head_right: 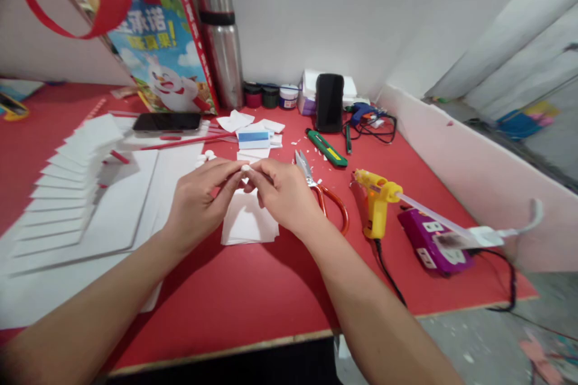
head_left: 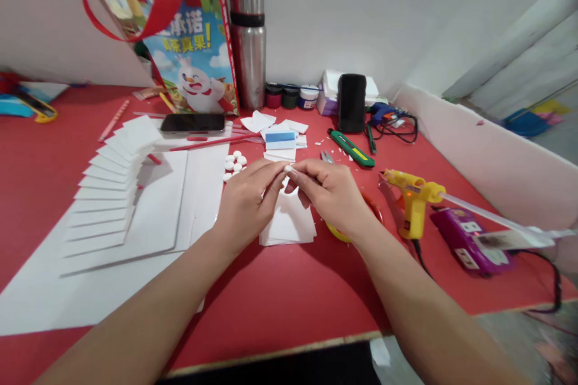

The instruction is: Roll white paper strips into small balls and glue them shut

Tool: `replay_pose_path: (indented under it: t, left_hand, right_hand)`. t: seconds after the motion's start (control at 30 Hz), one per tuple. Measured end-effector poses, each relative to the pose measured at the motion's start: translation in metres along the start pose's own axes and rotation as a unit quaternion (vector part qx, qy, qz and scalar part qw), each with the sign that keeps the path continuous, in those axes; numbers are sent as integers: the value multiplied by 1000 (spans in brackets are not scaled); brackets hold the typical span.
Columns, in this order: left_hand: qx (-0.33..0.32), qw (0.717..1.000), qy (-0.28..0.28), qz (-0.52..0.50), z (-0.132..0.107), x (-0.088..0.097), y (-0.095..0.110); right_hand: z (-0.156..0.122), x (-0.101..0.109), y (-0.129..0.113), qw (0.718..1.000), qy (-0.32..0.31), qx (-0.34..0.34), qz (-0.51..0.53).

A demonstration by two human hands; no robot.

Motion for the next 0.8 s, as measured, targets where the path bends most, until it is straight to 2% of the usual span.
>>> replay_pose_path:
  t: [0.1, 0.17, 0.33, 0.43, 0.5, 0.6, 0.7, 0.8]
  left_hand:
    - [75, 995, -34, -60, -3, -7, -8]
    - [132, 980, -59, -136, -5, -14, -14]
    - [229, 930, -64, -280, -7, -25, -25]
    - [275, 904, -50, -323, -9, -30, -31]
    - [284, 903, -37, -319, -10, -31, -33]
    - [265, 922, -18, -283, -10, -29, -31]
    - [234, 940, -6, -249, -10, -24, -27]
    - [215, 943, 2, -254, -9, -21, -26]
  right_hand:
    - [0, 3, 5, 1000, 6, -30, 4]
    - [1, 6, 3, 999, 14, -19, -33]
    - [1, 6, -9, 994, 11, 65, -91]
    - [0, 0, -15, 984, 6, 114, -137]
    - [-2, -4, -17, 976, 7, 139, -167]
    - [-4, -7, -20, 969, 22, 154, -191]
    - [-4, -4, -20, 976, 42, 131, -172]
    - [-4, 0, -17, 985, 51, 95, -138]
Point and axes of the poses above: each hand's wrist, its own z-axis towards the middle knuckle, its own x-axis out of the back of the hand, y = z × x, the point moved 8 cm from there along z, towards the middle knuckle, and after that the axes turned 12 degrees about z, right-handed, at the moved point
